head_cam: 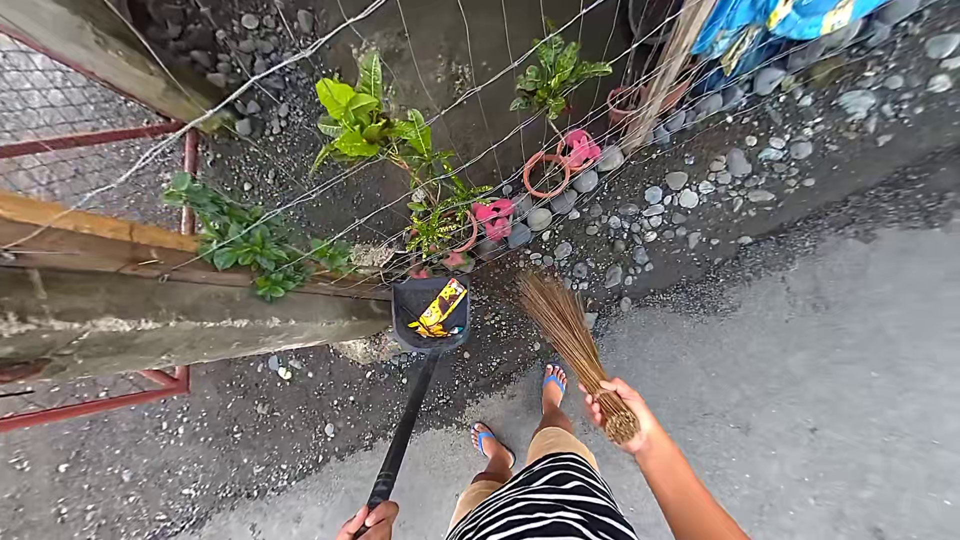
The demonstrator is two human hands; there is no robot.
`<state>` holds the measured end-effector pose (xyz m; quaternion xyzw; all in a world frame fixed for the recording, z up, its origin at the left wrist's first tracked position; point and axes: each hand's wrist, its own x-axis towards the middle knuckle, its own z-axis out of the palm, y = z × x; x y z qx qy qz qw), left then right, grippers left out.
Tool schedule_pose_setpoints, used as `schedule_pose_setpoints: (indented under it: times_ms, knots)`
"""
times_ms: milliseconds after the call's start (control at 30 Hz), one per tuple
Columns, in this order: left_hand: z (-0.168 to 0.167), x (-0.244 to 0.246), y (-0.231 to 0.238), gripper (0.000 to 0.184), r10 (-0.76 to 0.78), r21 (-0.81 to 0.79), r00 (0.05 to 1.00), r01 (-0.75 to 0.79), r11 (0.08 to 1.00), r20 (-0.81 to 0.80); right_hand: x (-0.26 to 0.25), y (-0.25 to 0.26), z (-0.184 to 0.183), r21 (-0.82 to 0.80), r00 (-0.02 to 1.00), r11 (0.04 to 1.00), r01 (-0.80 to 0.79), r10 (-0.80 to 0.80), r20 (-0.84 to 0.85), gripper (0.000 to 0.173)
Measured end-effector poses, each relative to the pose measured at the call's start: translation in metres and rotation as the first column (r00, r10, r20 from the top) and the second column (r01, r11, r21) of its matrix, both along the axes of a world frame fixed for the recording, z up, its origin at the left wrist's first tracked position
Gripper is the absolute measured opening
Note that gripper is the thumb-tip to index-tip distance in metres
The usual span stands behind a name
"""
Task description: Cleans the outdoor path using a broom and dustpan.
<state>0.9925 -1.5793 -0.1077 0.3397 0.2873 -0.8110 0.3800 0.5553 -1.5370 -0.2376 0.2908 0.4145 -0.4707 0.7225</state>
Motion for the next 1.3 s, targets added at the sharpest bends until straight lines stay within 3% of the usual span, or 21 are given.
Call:
schedule_pose_setpoints:
  times_ms: [133, 233, 333, 433, 500, 567, 633, 700, 833, 900, 1033, 1167, 1300]
  knots:
    - [-0.014, -0.009, -0.008, 0.024, -0.031, 0.024, 0.999, 0.03, 0.999, 0.043, -0.034, 0.01, 0.029, 0.091, 0.982, 0.992, -0.084, 0.098, -0.16, 0.028]
    - [-0.026, -0.014, -0.014, 0.026, -0.053, 0.052, 0.996, 0.05, 0.997, 0.067, -0.076, 0.017, 0.021, 0.143, 0.923, 0.988, -0.049, 0.1, -0.373, 0.018]
    - [-0.039, -0.017, -0.018, 0.028, -0.092, 0.072, 0.993, 0.087, 0.994, 0.076, -0.131, 0.02, -0.027, 0.196, 0.867, 0.981, -0.007, 0.104, -0.487, 0.018]
    - [-0.061, -0.02, -0.023, 0.028, -0.132, 0.092, 0.985, 0.122, 0.988, 0.112, -0.173, 0.009, -0.087, 0.365, 0.822, 0.931, -0.024, 0.226, -0.522, 0.017]
    - [-0.084, -0.023, -0.027, 0.031, -0.176, 0.11, 0.969, 0.158, 0.981, 0.172, -0.184, 0.008, -0.12, 0.433, 0.76, 0.897, -0.093, 0.345, -0.551, 0.027]
    - [-0.113, -0.029, -0.038, 0.034, -0.239, 0.152, 0.932, 0.204, 0.967, 0.273, -0.177, 0.013, -0.133, 0.495, 0.695, 0.825, -0.274, 0.525, -0.491, 0.035]
    - [-0.145, -0.047, -0.054, 0.033, -0.327, 0.216, 0.87, 0.262, 0.941, 0.369, -0.16, 0.027, -0.124, 0.535, 0.599, 0.702, -0.469, 0.698, -0.391, 0.042]
    - [-0.18, -0.064, -0.075, 0.028, -0.406, 0.28, 0.814, 0.31, 0.908, 0.415, -0.139, 0.044, -0.099, 0.552, 0.519, 0.619, -0.559, 0.78, -0.348, 0.047]
    - [-0.253, -0.087, -0.108, 0.021, -0.583, 0.392, 0.699, 0.441, 0.807, 0.414, -0.122, 0.076, -0.034, 0.604, 0.442, 0.585, -0.542, 0.809, -0.387, 0.059]
    - [-0.287, -0.096, -0.122, 0.02, -0.663, 0.419, 0.635, 0.518, 0.746, 0.396, -0.122, 0.079, -0.031, 0.622, 0.361, 0.563, -0.544, 0.827, -0.432, 0.071]
    - [-0.333, -0.123, -0.142, 0.014, -0.741, 0.47, 0.528, 0.573, 0.671, 0.415, -0.122, 0.03, -0.075, 0.721, 0.028, 0.363, -0.59, 0.902, -0.431, 0.091]
    - [-0.349, -0.153, -0.154, 0.009, -0.773, 0.493, 0.452, 0.597, 0.633, 0.446, -0.083, -0.043, -0.122, 0.732, -0.18, 0.161, -0.662, 0.914, -0.364, 0.098]
    - [-0.356, -0.171, -0.166, 0.01, -0.761, 0.513, 0.472, 0.561, 0.649, 0.446, -0.013, -0.059, -0.158, 0.677, -0.41, -0.17, -0.716, 0.888, -0.21, 0.105]
